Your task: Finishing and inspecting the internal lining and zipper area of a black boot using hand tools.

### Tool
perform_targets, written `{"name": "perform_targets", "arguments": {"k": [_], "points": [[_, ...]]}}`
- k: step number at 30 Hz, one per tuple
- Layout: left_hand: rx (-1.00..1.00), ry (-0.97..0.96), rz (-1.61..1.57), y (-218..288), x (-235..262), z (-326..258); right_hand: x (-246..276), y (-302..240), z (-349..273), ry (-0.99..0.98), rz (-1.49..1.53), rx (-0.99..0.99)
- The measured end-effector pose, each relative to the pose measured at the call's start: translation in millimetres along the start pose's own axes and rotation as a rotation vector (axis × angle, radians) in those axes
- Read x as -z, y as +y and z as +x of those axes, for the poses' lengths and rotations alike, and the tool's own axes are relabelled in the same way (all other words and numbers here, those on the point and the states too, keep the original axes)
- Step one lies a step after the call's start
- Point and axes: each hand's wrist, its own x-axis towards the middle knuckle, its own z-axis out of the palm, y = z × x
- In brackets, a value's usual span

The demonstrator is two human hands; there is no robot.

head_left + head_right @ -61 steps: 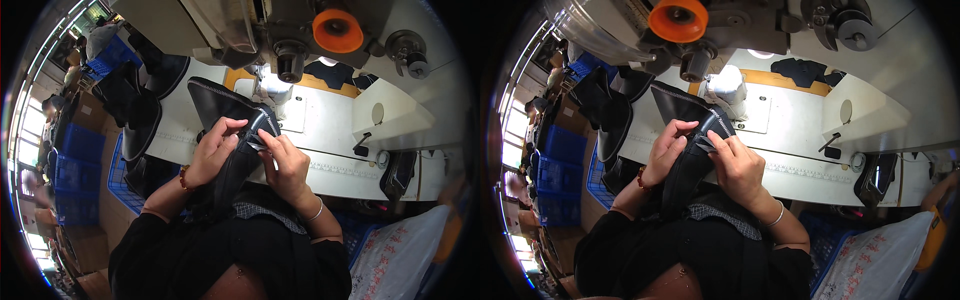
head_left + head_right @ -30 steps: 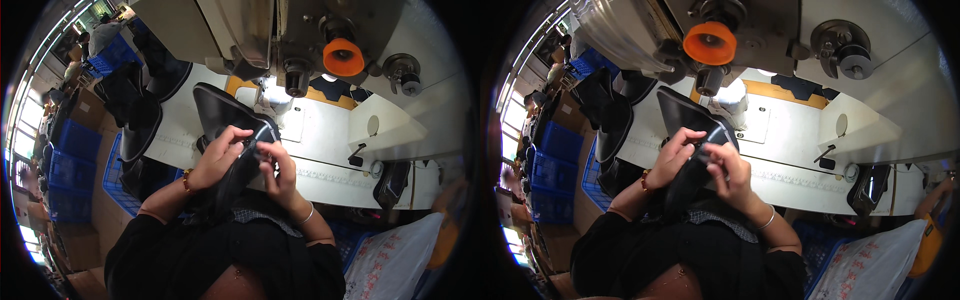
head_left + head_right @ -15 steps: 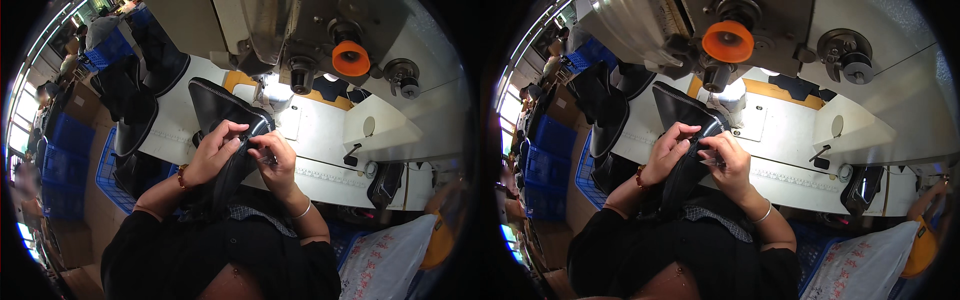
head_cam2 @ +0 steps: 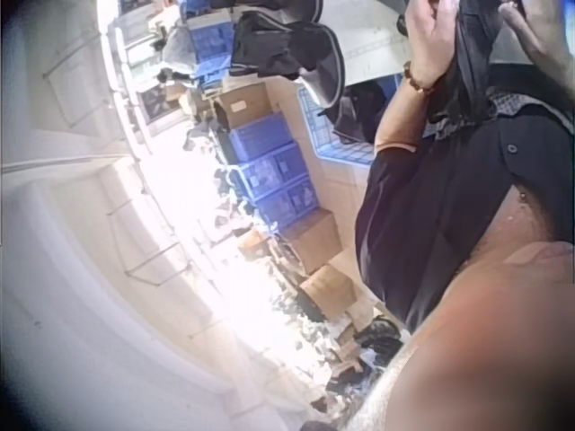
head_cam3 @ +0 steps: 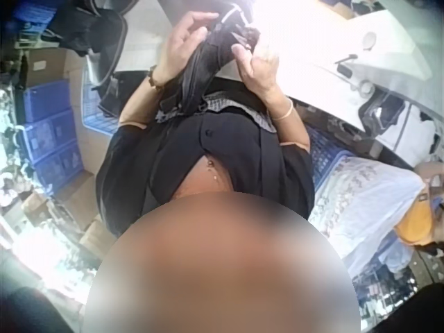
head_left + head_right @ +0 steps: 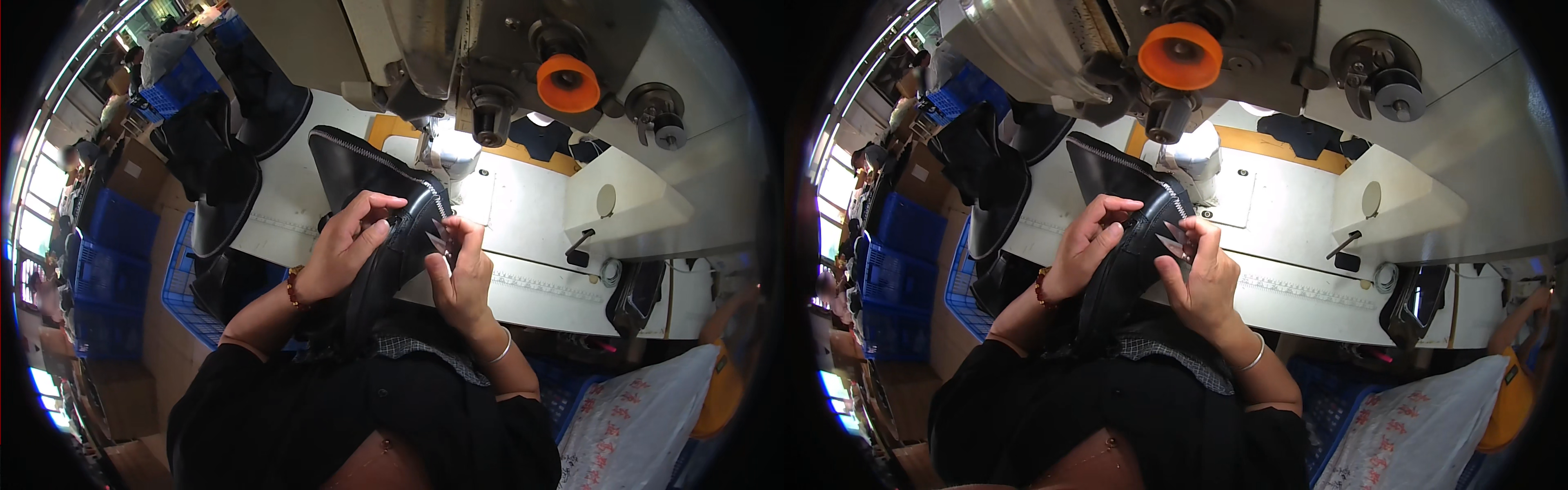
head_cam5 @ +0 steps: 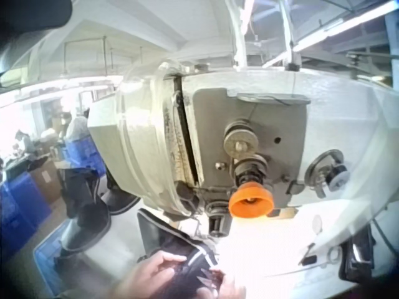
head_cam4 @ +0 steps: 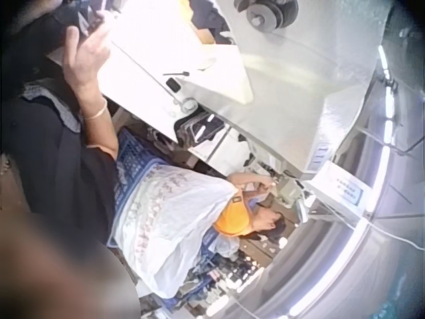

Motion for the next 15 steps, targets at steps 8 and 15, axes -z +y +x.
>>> {"name": "perform_targets", "arguments": {"k": [8, 15], "points": [[-0.275, -0.146, 0.469, 43.7, 26.3, 30.9, 1.0, 11.5, -13.4, -0.041, 0.098, -0.003], [-0.291, -0.383, 0.717, 79.1, 44.9, 63.1, -7.3, 1.2, -5.0, 0.001, 0.142, 0.081]]}}
